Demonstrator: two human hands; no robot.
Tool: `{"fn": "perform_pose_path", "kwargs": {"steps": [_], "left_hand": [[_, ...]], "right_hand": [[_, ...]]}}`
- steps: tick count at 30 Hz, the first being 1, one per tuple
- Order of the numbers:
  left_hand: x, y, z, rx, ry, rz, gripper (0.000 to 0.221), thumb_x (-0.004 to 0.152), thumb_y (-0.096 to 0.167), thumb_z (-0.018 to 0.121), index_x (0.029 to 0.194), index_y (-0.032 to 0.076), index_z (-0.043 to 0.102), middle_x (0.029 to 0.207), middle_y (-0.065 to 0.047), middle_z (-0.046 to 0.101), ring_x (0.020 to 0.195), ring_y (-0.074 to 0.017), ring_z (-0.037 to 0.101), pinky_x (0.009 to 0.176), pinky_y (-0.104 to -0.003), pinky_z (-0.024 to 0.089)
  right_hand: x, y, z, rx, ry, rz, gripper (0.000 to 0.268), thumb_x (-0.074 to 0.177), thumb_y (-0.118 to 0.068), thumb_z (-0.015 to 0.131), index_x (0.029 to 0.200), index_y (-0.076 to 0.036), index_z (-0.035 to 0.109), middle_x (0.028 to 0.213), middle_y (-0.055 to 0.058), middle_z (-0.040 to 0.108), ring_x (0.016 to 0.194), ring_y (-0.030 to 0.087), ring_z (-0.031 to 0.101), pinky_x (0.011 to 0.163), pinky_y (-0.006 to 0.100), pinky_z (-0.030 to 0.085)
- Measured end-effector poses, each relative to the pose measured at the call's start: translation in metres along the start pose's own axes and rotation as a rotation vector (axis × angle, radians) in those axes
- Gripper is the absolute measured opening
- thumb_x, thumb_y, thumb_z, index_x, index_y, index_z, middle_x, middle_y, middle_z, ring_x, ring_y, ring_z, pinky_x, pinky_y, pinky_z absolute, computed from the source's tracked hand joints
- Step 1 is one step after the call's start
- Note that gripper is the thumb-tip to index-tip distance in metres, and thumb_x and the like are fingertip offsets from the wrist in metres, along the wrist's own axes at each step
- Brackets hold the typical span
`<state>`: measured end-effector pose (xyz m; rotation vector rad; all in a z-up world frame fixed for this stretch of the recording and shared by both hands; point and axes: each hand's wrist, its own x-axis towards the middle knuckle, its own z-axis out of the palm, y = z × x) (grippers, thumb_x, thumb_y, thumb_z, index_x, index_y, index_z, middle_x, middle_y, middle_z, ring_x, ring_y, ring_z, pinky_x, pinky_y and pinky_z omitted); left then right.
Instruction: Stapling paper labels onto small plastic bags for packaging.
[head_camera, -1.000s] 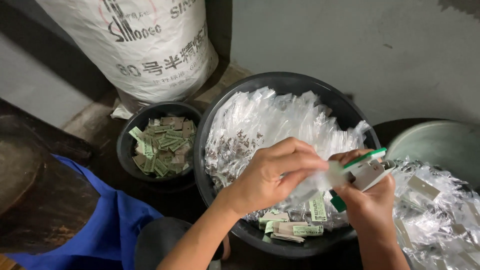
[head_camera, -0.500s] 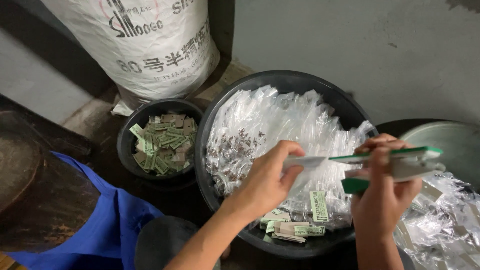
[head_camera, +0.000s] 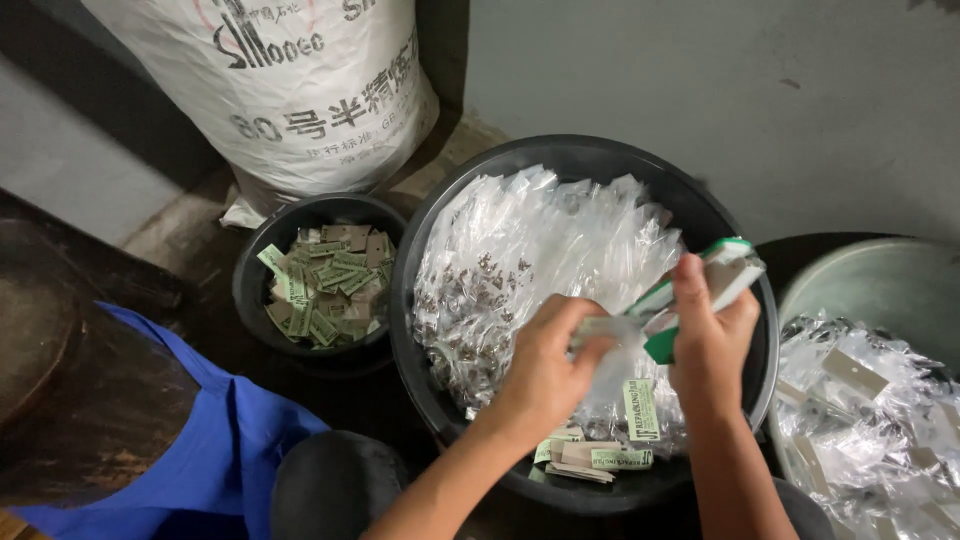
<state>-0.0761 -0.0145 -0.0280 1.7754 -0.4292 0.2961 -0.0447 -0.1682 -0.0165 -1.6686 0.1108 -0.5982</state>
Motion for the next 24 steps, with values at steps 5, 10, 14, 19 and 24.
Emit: {"fn": "perform_pose_path", "kwargs": {"steps": [5,10,14,19,24], "left_hand": [[-0.004,-0.004,0.010,-0.029,0.116,-0.017,0.017,0.086,0.014,0.079,0.098,0.009,0.068,0.082,-0.009,0.065,0.077,-0.0292,0.070,0.062,-0.037,0.058],[-0.005,0.009,0.010,0.033,0.051,-0.051,0.033,0.076,0.004,0.082,0.104,0.006,0.064,0.080,-0.012,0.060,0.073,-0.0319,0.069,0.059,-0.036,0.061],[-0.013,0.005,0.011,0.029,0.051,-0.120,0.032,0.077,0.005,0.082,0.103,0.006,0.064,0.079,-0.011,0.059,0.072,-0.0306,0.068,0.058,-0.033,0.062],[-0.014,-0.007,-0.004,-0.100,0.068,-0.362,0.028,0.076,0.008,0.083,0.100,0.007,0.067,0.079,-0.012,0.067,0.068,-0.0206,0.065,0.055,-0.030,0.060],[0.020,0.030,-0.039,-0.149,-0.153,-0.636,0.026,0.086,0.014,0.077,0.101,0.012,0.056,0.097,-0.004,0.067,0.079,-0.0161,0.069,0.067,-0.026,0.060]], "right_hand": [[-0.004,0.004,0.002,0.115,0.060,-0.035,0.024,0.111,-0.030,0.066,0.095,-0.012,0.063,0.081,-0.003,0.056,0.075,0.004,0.046,0.074,0.021,0.041],[0.008,0.034,0.005,0.008,-0.008,0.018,0.036,0.104,-0.034,0.077,0.080,-0.013,0.061,0.069,-0.001,0.056,0.060,0.006,0.045,0.056,0.022,0.036],[-0.001,0.036,0.004,0.022,-0.029,0.093,0.038,0.104,-0.032,0.076,0.077,-0.011,0.060,0.069,0.003,0.060,0.056,0.009,0.047,0.051,0.024,0.037],[0.009,-0.006,-0.014,0.328,-0.092,0.254,0.032,0.102,-0.037,0.069,0.095,-0.007,0.061,0.079,0.018,0.072,0.059,0.018,0.074,0.043,0.024,0.051],[-0.005,0.019,-0.053,0.014,-0.336,0.442,0.028,0.082,-0.007,0.077,0.103,-0.004,0.059,0.087,0.010,0.068,0.073,0.020,0.061,0.060,0.034,0.048]]}}
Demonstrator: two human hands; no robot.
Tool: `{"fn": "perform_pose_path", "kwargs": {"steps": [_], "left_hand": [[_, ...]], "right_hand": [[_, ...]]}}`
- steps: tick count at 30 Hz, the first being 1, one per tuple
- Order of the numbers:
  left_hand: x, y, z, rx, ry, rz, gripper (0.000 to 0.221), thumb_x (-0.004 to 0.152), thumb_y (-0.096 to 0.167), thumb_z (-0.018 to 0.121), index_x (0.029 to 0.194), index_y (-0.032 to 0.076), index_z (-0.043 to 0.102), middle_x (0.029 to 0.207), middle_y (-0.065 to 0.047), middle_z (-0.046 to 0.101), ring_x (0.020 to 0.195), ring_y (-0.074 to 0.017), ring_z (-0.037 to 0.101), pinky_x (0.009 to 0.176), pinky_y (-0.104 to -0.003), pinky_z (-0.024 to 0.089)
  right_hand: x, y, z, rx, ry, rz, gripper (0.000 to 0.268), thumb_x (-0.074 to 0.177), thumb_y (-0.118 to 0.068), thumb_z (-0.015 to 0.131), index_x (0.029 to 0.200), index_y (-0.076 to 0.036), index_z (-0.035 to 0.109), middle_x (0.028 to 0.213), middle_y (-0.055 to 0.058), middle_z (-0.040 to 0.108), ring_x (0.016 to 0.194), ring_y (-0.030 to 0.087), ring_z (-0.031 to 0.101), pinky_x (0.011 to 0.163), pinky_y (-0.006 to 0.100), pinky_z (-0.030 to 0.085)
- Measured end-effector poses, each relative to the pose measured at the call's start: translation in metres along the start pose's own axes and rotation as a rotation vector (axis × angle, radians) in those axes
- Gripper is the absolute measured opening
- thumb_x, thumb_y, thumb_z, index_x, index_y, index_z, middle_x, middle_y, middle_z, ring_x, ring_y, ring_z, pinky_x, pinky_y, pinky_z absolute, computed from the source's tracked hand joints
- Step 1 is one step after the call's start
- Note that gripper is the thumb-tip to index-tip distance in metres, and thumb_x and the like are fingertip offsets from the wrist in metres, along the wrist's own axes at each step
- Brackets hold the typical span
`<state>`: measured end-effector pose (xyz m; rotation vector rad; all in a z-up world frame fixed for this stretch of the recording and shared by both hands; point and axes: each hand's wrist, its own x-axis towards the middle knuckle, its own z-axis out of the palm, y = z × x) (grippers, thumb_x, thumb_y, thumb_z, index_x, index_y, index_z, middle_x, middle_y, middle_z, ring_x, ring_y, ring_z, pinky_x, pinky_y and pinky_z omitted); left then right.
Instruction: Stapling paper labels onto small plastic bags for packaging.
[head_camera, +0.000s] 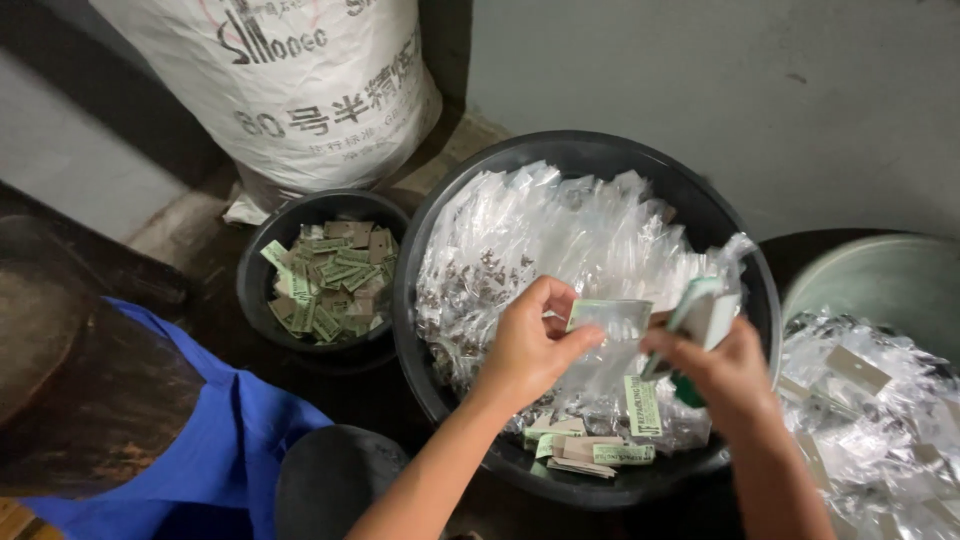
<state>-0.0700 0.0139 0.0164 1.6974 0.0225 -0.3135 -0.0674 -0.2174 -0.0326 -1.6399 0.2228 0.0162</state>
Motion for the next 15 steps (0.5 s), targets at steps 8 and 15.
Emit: {"fn": "perform_pose_path", "kwargs": {"steps": [8,15], "left_hand": [[-0.011,0.014,0.019,0.376,0.021,0.201,0.098,0.074,0.042,0.079,0.148,-0.003,0.032,0.153,-0.020,0.042,0.138,-0.0315,0.041,0.114,-0.045,0.036],[0.008,-0.006,0.035,0.599,-0.026,0.080,0.067,0.091,0.006,0.066,0.148,0.000,0.030,0.096,-0.013,0.069,0.067,-0.0227,0.065,0.056,-0.031,0.054]], "right_hand": [[-0.019,0.009,0.013,-0.104,0.225,-0.055,0.021,0.079,-0.014,0.082,0.092,-0.008,0.065,0.076,0.002,0.061,0.067,0.012,0.052,0.058,0.030,0.041],[-0.021,0.043,0.020,-0.688,0.262,-0.530,0.029,0.083,-0.017,0.085,0.099,-0.007,0.063,0.081,0.005,0.070,0.064,0.018,0.066,0.058,0.034,0.050]]}}
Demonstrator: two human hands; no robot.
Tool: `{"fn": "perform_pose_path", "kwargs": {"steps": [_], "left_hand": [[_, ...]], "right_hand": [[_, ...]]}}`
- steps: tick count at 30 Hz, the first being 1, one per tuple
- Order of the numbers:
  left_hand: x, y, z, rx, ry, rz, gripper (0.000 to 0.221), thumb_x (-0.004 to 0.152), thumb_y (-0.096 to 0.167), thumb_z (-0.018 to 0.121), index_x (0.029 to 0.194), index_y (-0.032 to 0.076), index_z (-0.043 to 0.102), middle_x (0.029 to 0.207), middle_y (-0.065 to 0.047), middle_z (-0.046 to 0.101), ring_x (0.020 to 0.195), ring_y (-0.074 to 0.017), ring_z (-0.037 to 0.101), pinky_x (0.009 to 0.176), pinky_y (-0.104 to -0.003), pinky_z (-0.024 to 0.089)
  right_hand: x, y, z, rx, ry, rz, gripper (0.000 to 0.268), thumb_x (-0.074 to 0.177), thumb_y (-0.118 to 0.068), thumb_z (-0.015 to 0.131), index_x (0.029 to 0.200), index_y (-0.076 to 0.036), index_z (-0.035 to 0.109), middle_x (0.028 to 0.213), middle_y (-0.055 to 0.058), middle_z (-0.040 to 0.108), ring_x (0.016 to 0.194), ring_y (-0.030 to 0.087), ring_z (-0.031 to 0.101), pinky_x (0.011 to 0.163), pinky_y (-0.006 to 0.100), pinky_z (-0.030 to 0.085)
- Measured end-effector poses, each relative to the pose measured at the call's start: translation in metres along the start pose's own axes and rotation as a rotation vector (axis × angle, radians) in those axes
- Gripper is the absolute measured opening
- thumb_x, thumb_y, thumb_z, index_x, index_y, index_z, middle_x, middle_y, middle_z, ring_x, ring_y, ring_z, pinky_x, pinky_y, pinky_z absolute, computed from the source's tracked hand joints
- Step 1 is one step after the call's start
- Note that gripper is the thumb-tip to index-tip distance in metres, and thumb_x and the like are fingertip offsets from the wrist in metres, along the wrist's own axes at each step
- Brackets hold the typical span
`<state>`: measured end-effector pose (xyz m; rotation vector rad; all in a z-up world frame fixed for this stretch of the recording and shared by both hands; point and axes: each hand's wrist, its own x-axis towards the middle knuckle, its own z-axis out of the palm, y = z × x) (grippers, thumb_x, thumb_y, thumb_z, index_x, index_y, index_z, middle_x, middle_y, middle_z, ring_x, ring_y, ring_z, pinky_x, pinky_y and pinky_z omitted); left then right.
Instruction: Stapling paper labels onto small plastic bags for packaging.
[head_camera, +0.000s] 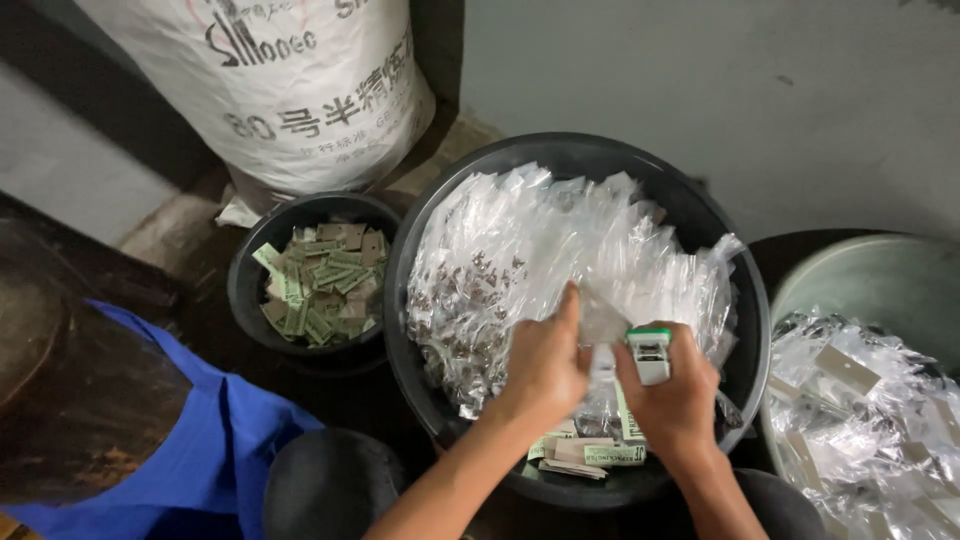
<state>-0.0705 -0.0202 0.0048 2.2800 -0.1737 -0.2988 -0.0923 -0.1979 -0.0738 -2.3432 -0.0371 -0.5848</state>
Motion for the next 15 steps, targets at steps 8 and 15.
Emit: {"fn": "perform_pose_path", "kwargs": {"steps": [8,15], "left_hand": [[-0.003,0.007,-0.059,0.012,-0.223,-0.105,0.028,0.096,0.008,0.062,0.123,0.008,0.056,0.081,-0.004,0.065,0.049,-0.0078,0.051,0.037,-0.017,0.042],[0.002,-0.022,-0.044,-1.642,-0.203,0.260,0.080,0.090,0.013,0.067,0.153,0.010,0.019,0.148,-0.033,0.040,0.108,-0.0367,0.063,0.084,-0.037,0.059]], "right_hand": [[0.013,-0.011,-0.021,-0.002,-0.106,0.176,0.027,0.085,-0.023,0.082,0.086,-0.011,0.059,0.072,-0.001,0.064,0.058,0.014,0.054,0.061,0.033,0.045],[0.020,-0.010,-0.022,0.816,-0.356,0.643,0.025,0.072,-0.009,0.082,0.086,-0.006,0.062,0.069,0.012,0.066,0.061,0.022,0.059,0.055,0.035,0.043]]}}
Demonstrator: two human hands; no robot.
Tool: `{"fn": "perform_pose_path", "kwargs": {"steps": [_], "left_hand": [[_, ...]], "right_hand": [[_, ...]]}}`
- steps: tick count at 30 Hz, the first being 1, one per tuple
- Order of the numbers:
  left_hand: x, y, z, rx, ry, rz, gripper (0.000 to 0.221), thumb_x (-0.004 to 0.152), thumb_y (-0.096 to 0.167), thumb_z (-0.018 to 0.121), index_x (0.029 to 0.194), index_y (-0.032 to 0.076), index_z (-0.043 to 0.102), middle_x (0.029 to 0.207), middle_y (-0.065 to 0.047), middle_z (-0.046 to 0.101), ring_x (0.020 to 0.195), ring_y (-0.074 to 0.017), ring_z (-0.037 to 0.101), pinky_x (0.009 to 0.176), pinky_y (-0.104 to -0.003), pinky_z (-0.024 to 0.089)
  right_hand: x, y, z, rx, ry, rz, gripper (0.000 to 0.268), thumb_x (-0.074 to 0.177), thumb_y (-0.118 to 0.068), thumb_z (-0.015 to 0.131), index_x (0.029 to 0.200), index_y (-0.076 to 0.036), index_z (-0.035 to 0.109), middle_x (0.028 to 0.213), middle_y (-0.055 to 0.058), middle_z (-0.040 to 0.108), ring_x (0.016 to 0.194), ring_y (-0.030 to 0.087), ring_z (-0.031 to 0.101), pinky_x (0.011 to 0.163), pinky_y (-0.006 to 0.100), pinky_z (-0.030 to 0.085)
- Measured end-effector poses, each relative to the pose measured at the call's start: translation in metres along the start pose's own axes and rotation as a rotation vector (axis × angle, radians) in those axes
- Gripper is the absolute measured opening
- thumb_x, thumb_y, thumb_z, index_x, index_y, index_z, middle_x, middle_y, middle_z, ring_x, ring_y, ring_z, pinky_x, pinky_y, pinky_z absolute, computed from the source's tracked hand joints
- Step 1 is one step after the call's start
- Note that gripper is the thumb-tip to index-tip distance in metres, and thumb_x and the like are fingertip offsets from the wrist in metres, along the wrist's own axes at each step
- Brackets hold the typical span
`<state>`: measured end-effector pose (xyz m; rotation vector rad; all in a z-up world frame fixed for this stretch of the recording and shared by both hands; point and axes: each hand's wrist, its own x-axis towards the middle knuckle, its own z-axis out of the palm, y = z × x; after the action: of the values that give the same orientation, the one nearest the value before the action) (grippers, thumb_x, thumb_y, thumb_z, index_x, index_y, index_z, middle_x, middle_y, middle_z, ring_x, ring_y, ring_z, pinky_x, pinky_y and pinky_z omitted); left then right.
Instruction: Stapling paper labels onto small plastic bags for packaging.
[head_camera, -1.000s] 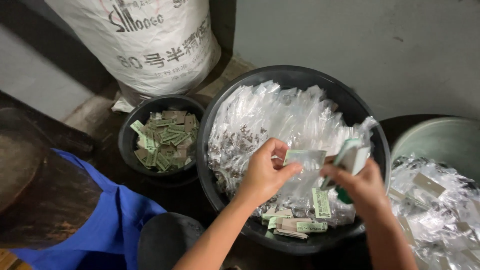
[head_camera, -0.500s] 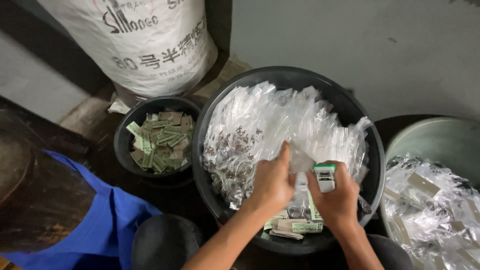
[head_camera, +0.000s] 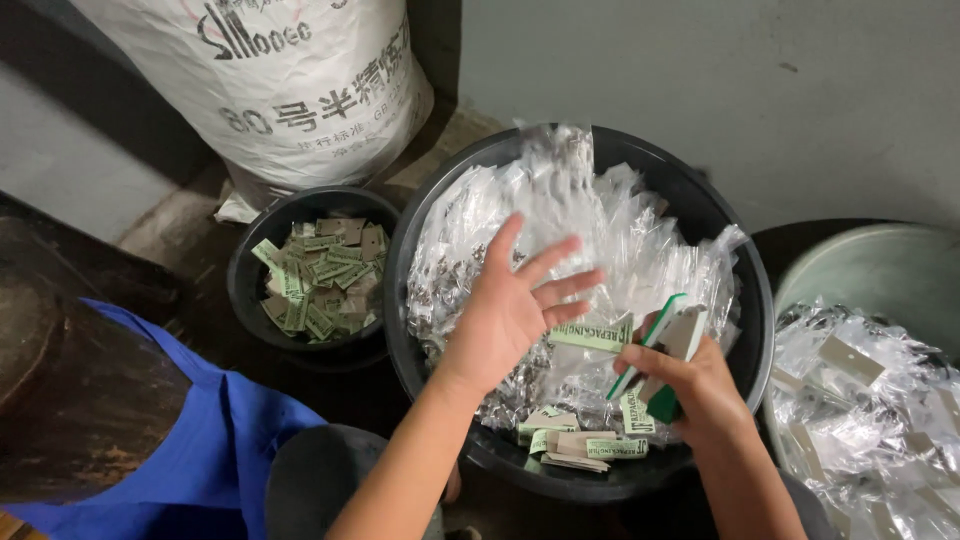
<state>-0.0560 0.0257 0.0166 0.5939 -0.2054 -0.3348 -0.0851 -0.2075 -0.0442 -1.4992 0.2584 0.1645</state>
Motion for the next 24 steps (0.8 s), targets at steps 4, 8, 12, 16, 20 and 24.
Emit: {"fn": "perform_pose_path", "kwargs": {"steps": [4,8,12,16,20,24], "left_hand": [[-0.009,-0.006,0.033,1.267,-0.050,-0.161,0.111,0.084,0.007,0.075,0.160,0.019,-0.004,0.132,-0.006,0.069,0.048,-0.0054,0.057,0.040,-0.012,0.045],[-0.002,-0.022,0.022,1.374,-0.003,-0.234,0.083,0.090,-0.006,0.064,0.158,0.018,0.023,0.109,-0.014,0.073,0.041,-0.0090,0.052,0.033,-0.016,0.046],[0.000,-0.033,0.021,1.270,-0.068,-0.238,0.067,0.083,0.002,0.066,0.144,0.019,0.044,0.108,-0.015,0.073,0.085,-0.0257,0.073,0.066,-0.036,0.058],[-0.003,-0.053,0.013,1.284,-0.161,-0.133,0.047,0.078,0.030,0.073,0.121,0.012,0.064,0.096,-0.016,0.076,0.089,-0.0423,0.071,0.077,-0.050,0.057],[-0.020,-0.093,-0.045,1.430,-0.272,-0.356,0.053,0.078,0.047,0.073,0.109,0.005,0.067,0.091,-0.021,0.074,0.083,-0.0456,0.071,0.073,-0.054,0.056],[-0.012,-0.126,-0.089,1.615,-0.197,-0.291,0.031,0.080,0.028,0.078,0.108,0.017,0.071,0.098,-0.006,0.075,0.081,-0.0302,0.073,0.073,-0.046,0.058]], "right_hand": [[0.015,0.019,-0.023,0.398,-0.230,0.102,0.024,0.080,-0.009,0.077,0.098,-0.008,0.061,0.075,0.011,0.071,0.070,0.026,0.069,0.066,0.036,0.051],[-0.001,-0.021,-0.009,-0.233,0.037,-0.133,0.018,0.084,-0.016,0.079,0.082,-0.002,0.068,0.073,0.011,0.073,0.067,0.019,0.066,0.062,0.034,0.048],[-0.021,-0.044,-0.009,-0.861,0.083,-0.337,0.029,0.082,-0.023,0.081,0.107,-0.016,0.068,0.087,0.000,0.067,0.071,0.016,0.060,0.066,0.032,0.045],[-0.004,-0.016,-0.035,-0.841,0.148,-0.580,0.044,0.067,-0.015,0.090,0.105,-0.011,0.069,0.084,0.017,0.071,0.083,0.040,0.072,0.074,0.045,0.055],[0.027,0.030,-0.150,-1.001,0.227,-0.528,0.041,0.070,-0.013,0.087,0.105,-0.011,0.067,0.084,0.015,0.068,0.081,0.037,0.068,0.071,0.044,0.051],[0.062,0.041,-0.328,-1.212,0.342,-0.508,0.038,0.073,-0.010,0.084,0.105,-0.010,0.064,0.083,0.013,0.064,0.078,0.034,0.063,0.067,0.042,0.045]]}}
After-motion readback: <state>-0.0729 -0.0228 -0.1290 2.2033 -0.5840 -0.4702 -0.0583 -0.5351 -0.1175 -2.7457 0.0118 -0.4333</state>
